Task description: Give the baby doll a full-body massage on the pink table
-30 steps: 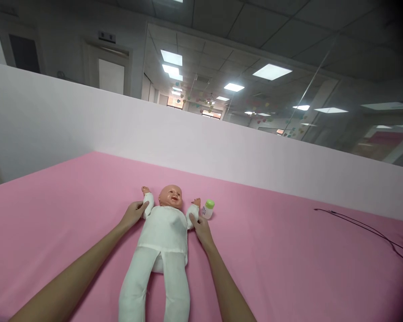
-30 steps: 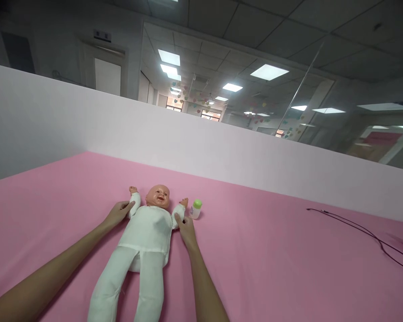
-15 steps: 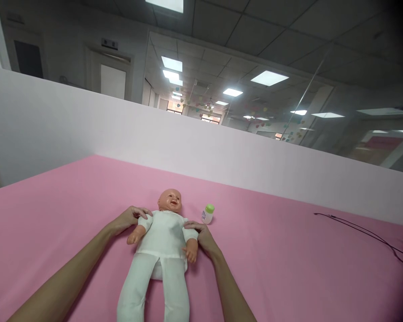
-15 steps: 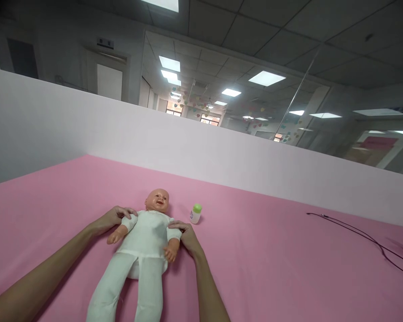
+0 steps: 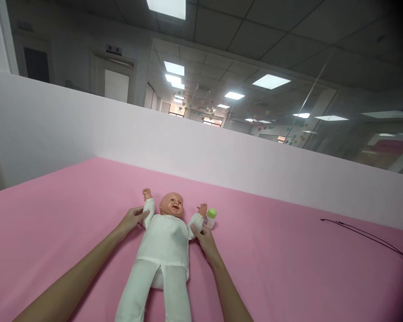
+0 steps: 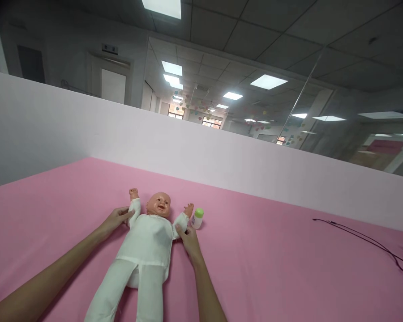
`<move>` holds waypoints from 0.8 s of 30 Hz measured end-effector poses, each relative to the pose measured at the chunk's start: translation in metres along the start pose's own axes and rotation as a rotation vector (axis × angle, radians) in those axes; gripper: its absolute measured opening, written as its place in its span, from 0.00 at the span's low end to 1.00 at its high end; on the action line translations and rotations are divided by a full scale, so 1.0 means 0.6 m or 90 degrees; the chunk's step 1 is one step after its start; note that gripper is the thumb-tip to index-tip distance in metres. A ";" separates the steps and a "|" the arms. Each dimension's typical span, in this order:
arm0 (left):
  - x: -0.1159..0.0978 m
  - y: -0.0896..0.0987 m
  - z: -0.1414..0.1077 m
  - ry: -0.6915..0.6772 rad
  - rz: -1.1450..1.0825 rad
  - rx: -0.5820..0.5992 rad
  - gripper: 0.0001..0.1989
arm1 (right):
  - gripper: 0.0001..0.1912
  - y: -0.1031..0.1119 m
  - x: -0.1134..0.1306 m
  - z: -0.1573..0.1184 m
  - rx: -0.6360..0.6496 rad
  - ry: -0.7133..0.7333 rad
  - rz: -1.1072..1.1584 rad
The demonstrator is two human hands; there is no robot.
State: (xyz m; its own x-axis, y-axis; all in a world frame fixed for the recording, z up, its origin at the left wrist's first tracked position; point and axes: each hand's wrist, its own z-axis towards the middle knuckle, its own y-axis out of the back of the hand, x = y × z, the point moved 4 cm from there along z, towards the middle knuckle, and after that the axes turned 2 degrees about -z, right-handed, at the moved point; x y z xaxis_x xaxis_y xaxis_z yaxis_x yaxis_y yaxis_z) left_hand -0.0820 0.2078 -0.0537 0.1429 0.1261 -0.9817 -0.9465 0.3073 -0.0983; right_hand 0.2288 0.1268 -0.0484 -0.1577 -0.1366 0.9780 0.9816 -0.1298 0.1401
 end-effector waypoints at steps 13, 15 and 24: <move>-0.014 0.005 -0.009 -0.009 -0.025 0.152 0.09 | 0.10 0.003 0.012 -0.009 0.134 0.042 0.036; -0.015 0.013 -0.004 -0.021 -0.042 0.047 0.20 | 0.14 0.013 0.010 -0.004 0.041 0.013 0.085; -0.003 0.057 -0.005 0.014 -0.061 -0.352 0.43 | 0.33 0.045 0.031 -0.012 -0.192 0.015 0.295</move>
State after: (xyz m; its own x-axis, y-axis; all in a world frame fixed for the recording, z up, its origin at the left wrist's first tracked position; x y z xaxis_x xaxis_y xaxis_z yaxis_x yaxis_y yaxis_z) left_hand -0.1155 0.2153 -0.0555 0.2360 0.0998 -0.9666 -0.9413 -0.2238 -0.2529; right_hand 0.2516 0.1134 -0.0276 0.2776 -0.2673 0.9228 0.8748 -0.3266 -0.3578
